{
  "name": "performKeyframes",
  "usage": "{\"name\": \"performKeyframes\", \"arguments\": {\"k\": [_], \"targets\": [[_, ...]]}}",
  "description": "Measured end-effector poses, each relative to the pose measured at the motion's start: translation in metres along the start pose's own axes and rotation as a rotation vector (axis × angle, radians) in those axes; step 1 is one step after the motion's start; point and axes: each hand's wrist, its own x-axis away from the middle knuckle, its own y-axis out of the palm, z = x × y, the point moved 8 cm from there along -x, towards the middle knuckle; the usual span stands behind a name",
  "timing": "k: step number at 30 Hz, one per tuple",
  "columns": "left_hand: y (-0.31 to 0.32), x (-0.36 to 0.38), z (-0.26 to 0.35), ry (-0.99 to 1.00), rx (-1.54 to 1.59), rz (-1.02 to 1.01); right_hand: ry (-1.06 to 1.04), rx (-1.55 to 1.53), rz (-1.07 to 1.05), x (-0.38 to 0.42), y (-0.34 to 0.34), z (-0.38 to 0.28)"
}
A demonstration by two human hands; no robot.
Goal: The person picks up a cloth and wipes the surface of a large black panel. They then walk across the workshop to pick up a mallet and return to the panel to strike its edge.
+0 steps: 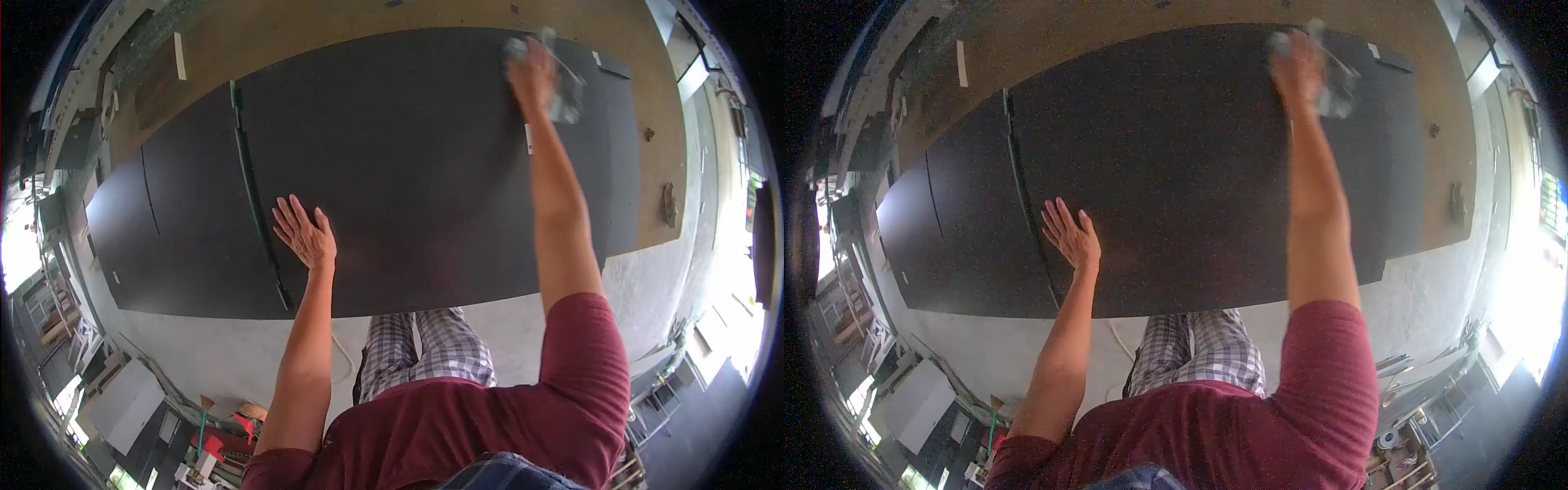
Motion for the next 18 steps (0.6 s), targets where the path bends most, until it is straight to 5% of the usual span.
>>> {"name": "performKeyframes", "arguments": {"k": [3,5,7,12,18], "targets": [[0.002,-0.001,-0.004,-0.004,-0.023,-0.012,0.34,0.241,-0.096,0.013,-0.046,0.129],[0.003,0.002,-0.004,-0.01,-0.047,-0.034,0.417,0.238,-0.119,0.019,-0.048,0.155],[0.002,-0.001,-0.002,-0.015,-0.058,-0.034,0.361,0.232,-0.086,0.012,-0.038,0.14],[0.011,0.0,-0.006,0.012,-0.044,-0.031,-0.206,0.048,0.003,-0.023,0.015,0.036],[0.016,-0.001,-0.009,0.029,-0.036,0.022,0.209,0.175,-0.262,-0.034,-0.019,0.095]]}}
